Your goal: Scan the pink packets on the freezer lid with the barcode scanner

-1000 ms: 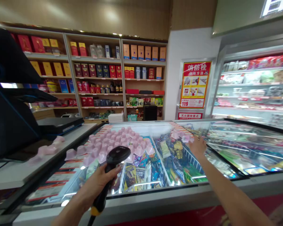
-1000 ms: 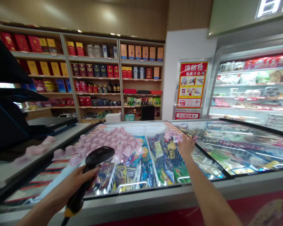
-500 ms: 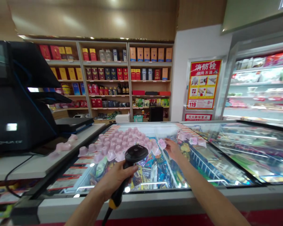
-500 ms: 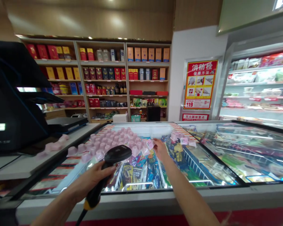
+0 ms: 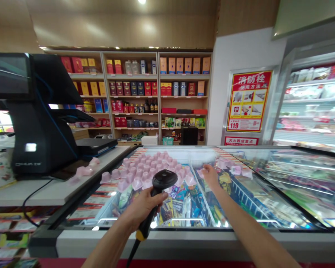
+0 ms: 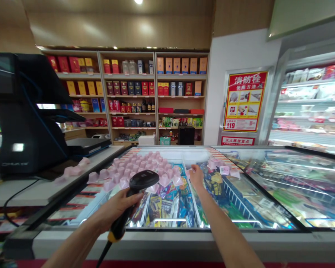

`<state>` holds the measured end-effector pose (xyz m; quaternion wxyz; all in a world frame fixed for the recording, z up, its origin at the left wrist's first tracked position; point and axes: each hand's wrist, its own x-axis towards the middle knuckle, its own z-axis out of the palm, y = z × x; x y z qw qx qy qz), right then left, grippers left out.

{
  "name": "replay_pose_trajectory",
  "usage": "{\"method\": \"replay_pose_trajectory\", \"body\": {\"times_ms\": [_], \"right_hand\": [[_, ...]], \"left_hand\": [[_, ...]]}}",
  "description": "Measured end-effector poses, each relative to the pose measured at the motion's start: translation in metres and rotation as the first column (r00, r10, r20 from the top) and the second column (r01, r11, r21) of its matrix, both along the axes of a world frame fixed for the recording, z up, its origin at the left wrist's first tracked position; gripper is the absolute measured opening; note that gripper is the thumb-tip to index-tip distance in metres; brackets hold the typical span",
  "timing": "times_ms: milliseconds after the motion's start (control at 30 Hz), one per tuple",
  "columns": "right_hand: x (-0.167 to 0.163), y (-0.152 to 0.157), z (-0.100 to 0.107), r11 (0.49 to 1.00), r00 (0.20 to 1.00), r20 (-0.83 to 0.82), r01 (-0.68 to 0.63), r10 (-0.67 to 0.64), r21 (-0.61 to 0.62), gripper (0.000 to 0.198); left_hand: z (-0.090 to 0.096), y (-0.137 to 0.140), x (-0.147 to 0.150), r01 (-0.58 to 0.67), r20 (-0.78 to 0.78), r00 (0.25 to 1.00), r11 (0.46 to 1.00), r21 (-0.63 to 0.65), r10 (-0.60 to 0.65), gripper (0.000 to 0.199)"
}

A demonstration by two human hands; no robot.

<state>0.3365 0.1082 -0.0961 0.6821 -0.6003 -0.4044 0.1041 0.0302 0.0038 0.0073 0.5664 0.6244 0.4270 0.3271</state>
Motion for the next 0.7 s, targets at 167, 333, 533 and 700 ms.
{"method": "replay_pose_trajectory", "body": {"times_ms": [167,333,533,700], "right_hand": [[-0.013,0.016,-0.014,0.999,0.994,0.106,-0.035,0.038,-0.031,0.02],[0.0,0.01,-0.004,0.995,0.941,0.338,0.012,0.023,-0.102,0.022],[0.096,-0.028,0.019,0.818,0.644,0.73,0.534,-0.228,-0.215,0.035],[0.125,-0.037,0.021,0.596,0.46,0.888,0.716,-0.011,-0.363,0.023]], "left_hand": [[-0.003,0.006,0.011,-0.005,-0.009,1.0,1.0,-0.018,0.005,0.031],[-0.005,0.014,0.019,0.029,-0.037,0.999,0.999,-0.043,-0.03,0.03],[-0.011,0.023,0.024,0.005,-0.04,0.999,0.999,-0.039,-0.006,0.032],[-0.017,0.028,0.029,0.043,-0.046,0.998,0.999,-0.028,-0.044,0.032]]}}
